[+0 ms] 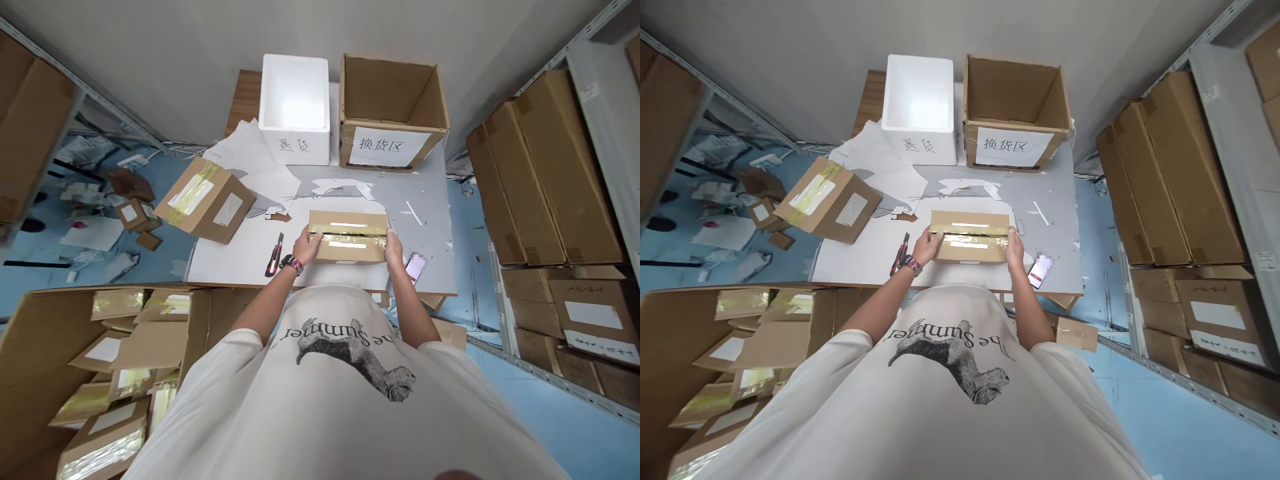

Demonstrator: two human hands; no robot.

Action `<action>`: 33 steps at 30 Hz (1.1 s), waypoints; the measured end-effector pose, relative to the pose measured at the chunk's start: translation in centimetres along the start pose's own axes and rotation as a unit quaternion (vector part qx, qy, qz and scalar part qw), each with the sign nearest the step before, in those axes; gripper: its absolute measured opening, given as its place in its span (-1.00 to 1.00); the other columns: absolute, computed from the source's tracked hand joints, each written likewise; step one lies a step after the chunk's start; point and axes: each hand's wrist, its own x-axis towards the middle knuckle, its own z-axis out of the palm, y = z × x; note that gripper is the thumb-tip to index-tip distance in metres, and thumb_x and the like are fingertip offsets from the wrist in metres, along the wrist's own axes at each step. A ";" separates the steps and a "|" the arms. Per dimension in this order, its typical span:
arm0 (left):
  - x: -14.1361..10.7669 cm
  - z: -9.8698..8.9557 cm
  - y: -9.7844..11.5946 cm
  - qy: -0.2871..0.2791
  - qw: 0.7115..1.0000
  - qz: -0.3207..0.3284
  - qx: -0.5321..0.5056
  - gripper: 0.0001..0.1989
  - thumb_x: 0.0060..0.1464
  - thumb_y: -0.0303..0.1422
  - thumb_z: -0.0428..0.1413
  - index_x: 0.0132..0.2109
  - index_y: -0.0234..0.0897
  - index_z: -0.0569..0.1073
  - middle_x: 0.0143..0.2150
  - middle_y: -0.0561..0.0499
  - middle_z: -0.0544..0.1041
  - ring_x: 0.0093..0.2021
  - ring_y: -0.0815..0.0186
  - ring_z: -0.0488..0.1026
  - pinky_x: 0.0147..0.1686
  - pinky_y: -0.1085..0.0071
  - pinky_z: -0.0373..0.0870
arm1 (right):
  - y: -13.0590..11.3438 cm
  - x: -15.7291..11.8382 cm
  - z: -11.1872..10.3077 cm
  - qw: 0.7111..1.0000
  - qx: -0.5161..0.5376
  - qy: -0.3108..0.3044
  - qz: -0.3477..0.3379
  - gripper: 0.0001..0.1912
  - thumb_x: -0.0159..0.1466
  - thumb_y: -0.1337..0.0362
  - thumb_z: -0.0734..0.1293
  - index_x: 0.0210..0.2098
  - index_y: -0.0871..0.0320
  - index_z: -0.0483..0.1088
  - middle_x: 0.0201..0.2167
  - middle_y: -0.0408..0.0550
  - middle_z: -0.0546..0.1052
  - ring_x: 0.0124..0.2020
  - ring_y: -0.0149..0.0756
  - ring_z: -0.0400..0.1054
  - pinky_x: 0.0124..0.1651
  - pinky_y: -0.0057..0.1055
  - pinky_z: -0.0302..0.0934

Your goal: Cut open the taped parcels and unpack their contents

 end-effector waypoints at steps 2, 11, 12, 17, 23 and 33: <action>0.3 -0.7 0.7 0.024 1.000 -0.018 0.000 -0.21 0.39 0.14 0.28 0.59 -0.11 0.54 0.46 -0.21 0.69 0.50 -0.19 0.59 0.55 -0.07 0.43 | 0.1 0.1 1.3 0.999 -0.026 0.002 0.022 -0.14 0.45 -0.39 0.34 0.37 0.14 0.67 0.37 0.24 0.70 0.43 0.12 0.55 0.60 0.10 0.36; 0.7 -3.5 0.8 -0.002 0.995 -0.094 -0.040 -0.33 0.37 -0.05 0.23 0.53 -0.09 0.64 0.41 -0.12 0.74 0.42 -0.15 0.64 0.51 -0.05 0.47 | 0.5 -0.8 3.0 1.000 -0.006 -0.025 0.006 -0.10 0.39 -0.27 0.45 0.51 0.17 0.59 0.42 0.28 0.68 0.41 0.17 0.58 0.56 0.12 0.39; 0.8 -3.6 0.9 -0.005 0.995 -0.089 -0.033 -0.34 0.37 -0.04 0.23 0.52 -0.09 0.65 0.40 -0.12 0.74 0.41 -0.16 0.64 0.51 -0.07 0.47 | 0.3 -0.6 2.8 0.999 -0.010 -0.031 0.004 -0.11 0.38 -0.25 0.47 0.50 0.18 0.60 0.39 0.28 0.70 0.40 0.18 0.59 0.57 0.14 0.38; 0.7 -3.9 0.8 -0.006 0.997 0.035 -0.062 -0.20 0.39 -0.08 0.21 0.69 -0.09 0.44 0.52 -0.11 0.65 0.55 -0.08 0.52 0.61 0.00 0.38 | -0.5 0.1 2.9 0.994 0.067 -0.064 -0.053 -0.09 0.35 -0.21 0.49 0.55 0.13 0.53 0.50 0.20 0.63 0.49 0.09 0.55 0.62 0.04 0.34; -2.6 -2.8 -1.9 0.004 0.993 0.062 -0.099 -0.03 0.31 -0.25 0.13 0.80 -0.12 0.15 0.63 -0.15 0.50 0.64 0.09 0.42 0.67 0.05 0.32 | 1.6 -3.7 4.8 0.980 0.196 -0.034 0.003 -0.07 0.19 -0.04 0.48 0.52 0.12 0.52 0.54 0.22 0.57 0.55 0.06 0.47 0.62 0.13 0.33; -2.1 -2.2 -3.6 0.023 0.984 -0.140 -0.109 -0.30 0.48 0.28 0.08 0.47 -0.03 0.43 0.42 -0.26 0.60 0.22 0.08 0.69 0.04 0.18 0.78 | 2.3 -6.2 4.5 0.981 0.138 -0.033 0.132 -0.24 0.37 -0.35 0.27 0.32 -0.02 0.55 0.39 0.09 0.65 0.40 -0.06 0.54 0.35 -0.07 0.56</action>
